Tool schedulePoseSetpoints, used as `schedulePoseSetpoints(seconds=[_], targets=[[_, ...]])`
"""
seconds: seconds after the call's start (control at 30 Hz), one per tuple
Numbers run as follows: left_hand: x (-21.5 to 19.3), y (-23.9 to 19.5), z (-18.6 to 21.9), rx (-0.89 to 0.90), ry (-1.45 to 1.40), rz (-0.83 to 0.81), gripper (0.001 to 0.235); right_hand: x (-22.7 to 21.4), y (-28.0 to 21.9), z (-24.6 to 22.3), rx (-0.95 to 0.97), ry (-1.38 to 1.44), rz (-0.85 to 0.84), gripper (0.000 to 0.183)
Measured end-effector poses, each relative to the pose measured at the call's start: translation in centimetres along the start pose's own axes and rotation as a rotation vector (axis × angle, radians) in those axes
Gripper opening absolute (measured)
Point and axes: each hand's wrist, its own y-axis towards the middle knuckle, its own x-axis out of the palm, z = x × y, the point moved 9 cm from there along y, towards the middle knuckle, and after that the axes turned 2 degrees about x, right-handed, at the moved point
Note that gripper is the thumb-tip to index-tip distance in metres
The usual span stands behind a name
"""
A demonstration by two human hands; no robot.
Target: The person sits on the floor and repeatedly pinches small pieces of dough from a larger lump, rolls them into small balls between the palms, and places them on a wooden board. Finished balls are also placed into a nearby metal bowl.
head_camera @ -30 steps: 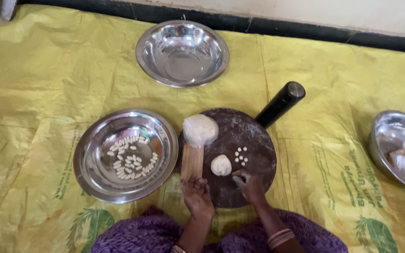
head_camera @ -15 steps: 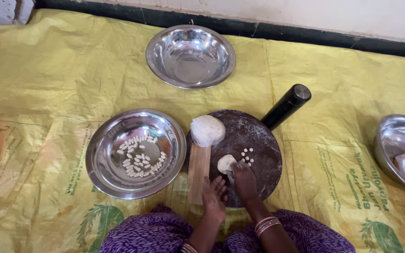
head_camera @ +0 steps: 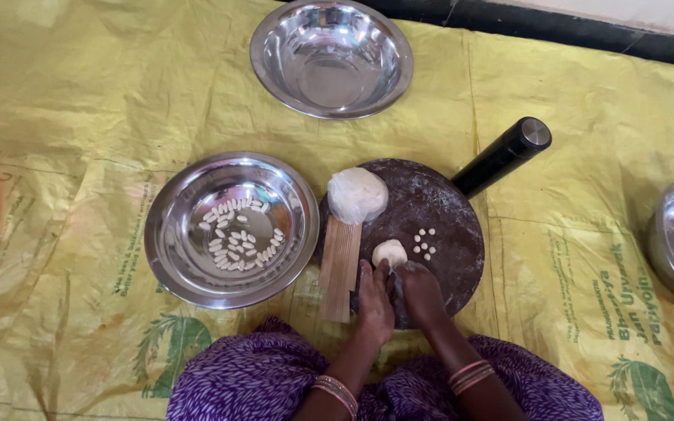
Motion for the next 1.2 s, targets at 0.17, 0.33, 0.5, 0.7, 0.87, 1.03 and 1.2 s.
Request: schedulePoseSetpoints(seconds=[0.17, 0.33, 0.5, 0.7, 0.87, 1.03, 1.2], targets=[[-0.2, 0.7, 0.5, 0.091, -0.016, -0.038, 0.101, -0.8, -1.1, 1.0, 0.208, 0.247, -0.086, 0.02], [-0.7, -0.8, 1.5, -0.034, -0.011, 0.087, 0.099, -0.6, -5.0, 2.7, 0.676, 0.735, -0.229, 0.021], [3.0, -4.8, 1.5, -0.08, -0.186, -0.242, 0.101, -1.7, -6.8, -1.3, 0.646, 1.242, -0.197, 0.021], [5.6, -7.9, 2.4, -0.046, -0.157, -0.544, 0.106, -7.8, -5.8, -4.2, 0.289, 0.805, 0.168, 0.046], [6.2, -8.3, 1.9, -0.064, -0.158, -0.567, 0.109, -8.7, -5.9, -3.9, 0.356, 0.793, 0.198, 0.038], [5.6, -8.1, 1.8, -0.076, -0.147, -0.499, 0.109, -11.1, -6.8, -6.6, 0.123, 0.47, 0.34, 0.024], [6.2, -8.2, 3.2, -0.009, -0.209, -0.538, 0.114, -11.1, -8.1, -10.0, -0.121, 0.228, 0.368, 0.025]])
